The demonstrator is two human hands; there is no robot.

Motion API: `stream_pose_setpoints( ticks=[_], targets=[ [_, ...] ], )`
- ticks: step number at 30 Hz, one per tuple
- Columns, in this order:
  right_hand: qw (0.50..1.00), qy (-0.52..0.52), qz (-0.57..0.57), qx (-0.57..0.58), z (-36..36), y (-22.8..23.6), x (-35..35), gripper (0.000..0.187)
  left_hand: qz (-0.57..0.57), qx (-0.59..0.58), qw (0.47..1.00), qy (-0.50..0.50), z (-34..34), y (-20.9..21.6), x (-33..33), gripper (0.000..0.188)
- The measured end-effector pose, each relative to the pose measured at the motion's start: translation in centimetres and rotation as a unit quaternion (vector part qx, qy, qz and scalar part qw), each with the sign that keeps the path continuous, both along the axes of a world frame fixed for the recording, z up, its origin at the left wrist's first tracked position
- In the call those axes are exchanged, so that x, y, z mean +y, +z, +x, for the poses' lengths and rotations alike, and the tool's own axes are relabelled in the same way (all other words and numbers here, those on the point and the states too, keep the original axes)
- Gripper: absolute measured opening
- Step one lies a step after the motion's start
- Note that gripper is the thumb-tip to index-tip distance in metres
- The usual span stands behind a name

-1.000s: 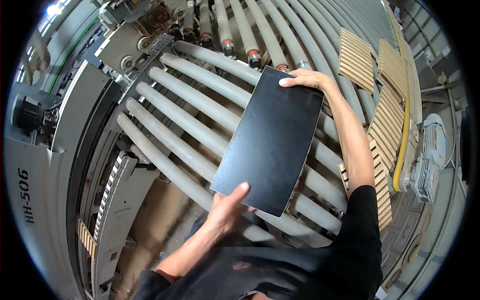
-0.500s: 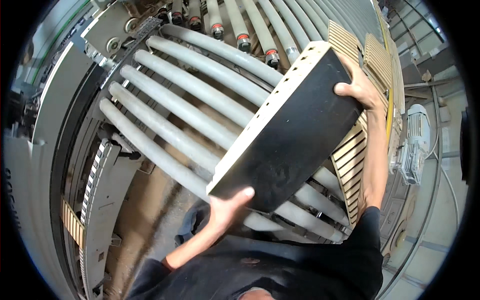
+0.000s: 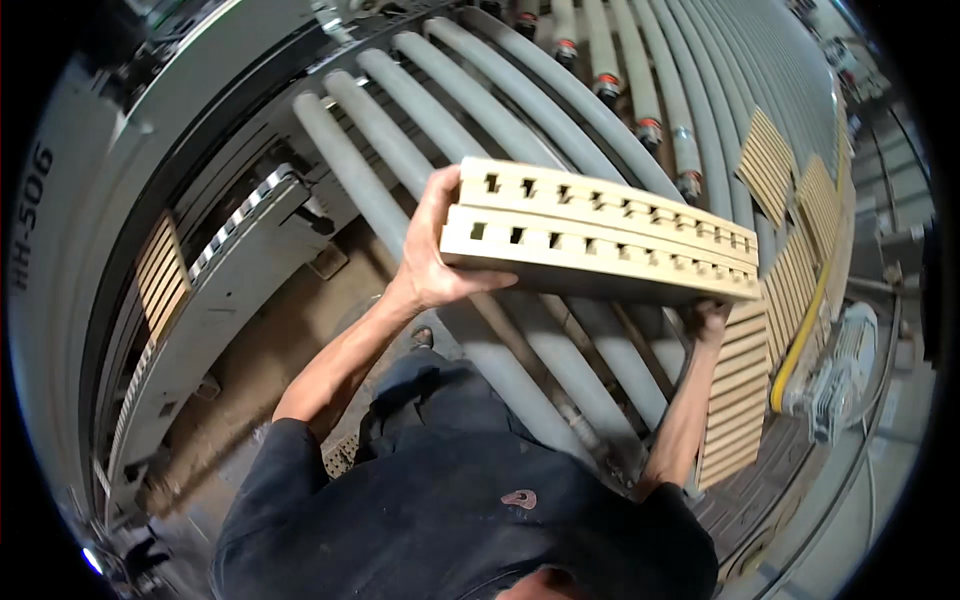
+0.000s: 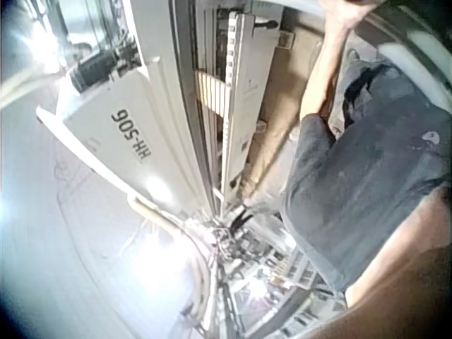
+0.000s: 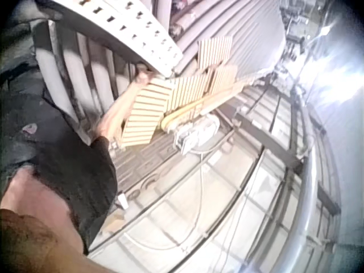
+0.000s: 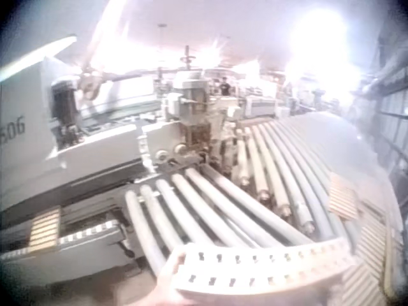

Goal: The person handles black panels and slatted wooden pieces on a roller conveyor, flipping them over and placing them onto a stack on the floor.

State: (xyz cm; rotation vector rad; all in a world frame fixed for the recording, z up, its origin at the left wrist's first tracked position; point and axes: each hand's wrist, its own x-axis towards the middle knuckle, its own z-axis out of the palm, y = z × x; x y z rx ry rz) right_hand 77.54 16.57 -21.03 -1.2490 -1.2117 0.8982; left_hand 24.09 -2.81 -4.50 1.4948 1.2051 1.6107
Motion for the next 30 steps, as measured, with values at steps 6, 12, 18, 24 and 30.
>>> stream_pose_setpoints(
  ticks=[6,12,18,24,30],
  targets=[
    [0.999,-0.01,-0.042,-0.011,-3.0,0.4,-2.9,0.097,0.092,0.054,0.994,-0.013,0.4,-3.9,-1.8,0.15],
    [0.998,-0.012,-0.054,-0.037,-5.8,1.6,-5.1,0.098,0.084,0.042,0.996,0.009,2.0,-5.0,-1.5,0.15],
    [0.993,0.082,-0.053,-0.064,-13.9,2.4,-6.3,0.1,0.1,0.009,0.994,0.033,1.0,-8.2,-2.7,0.139],
    [0.954,0.278,-0.087,-0.074,-25.8,3.3,-11.9,0.101,0.123,0.046,0.969,0.209,4.2,-5.4,-7.8,0.138],
    [0.845,0.515,-0.103,-0.1,-38.3,7.0,-19.7,0.103,-0.037,-0.069,0.916,0.393,6.1,-1.2,-25.6,0.135]
  ],
)
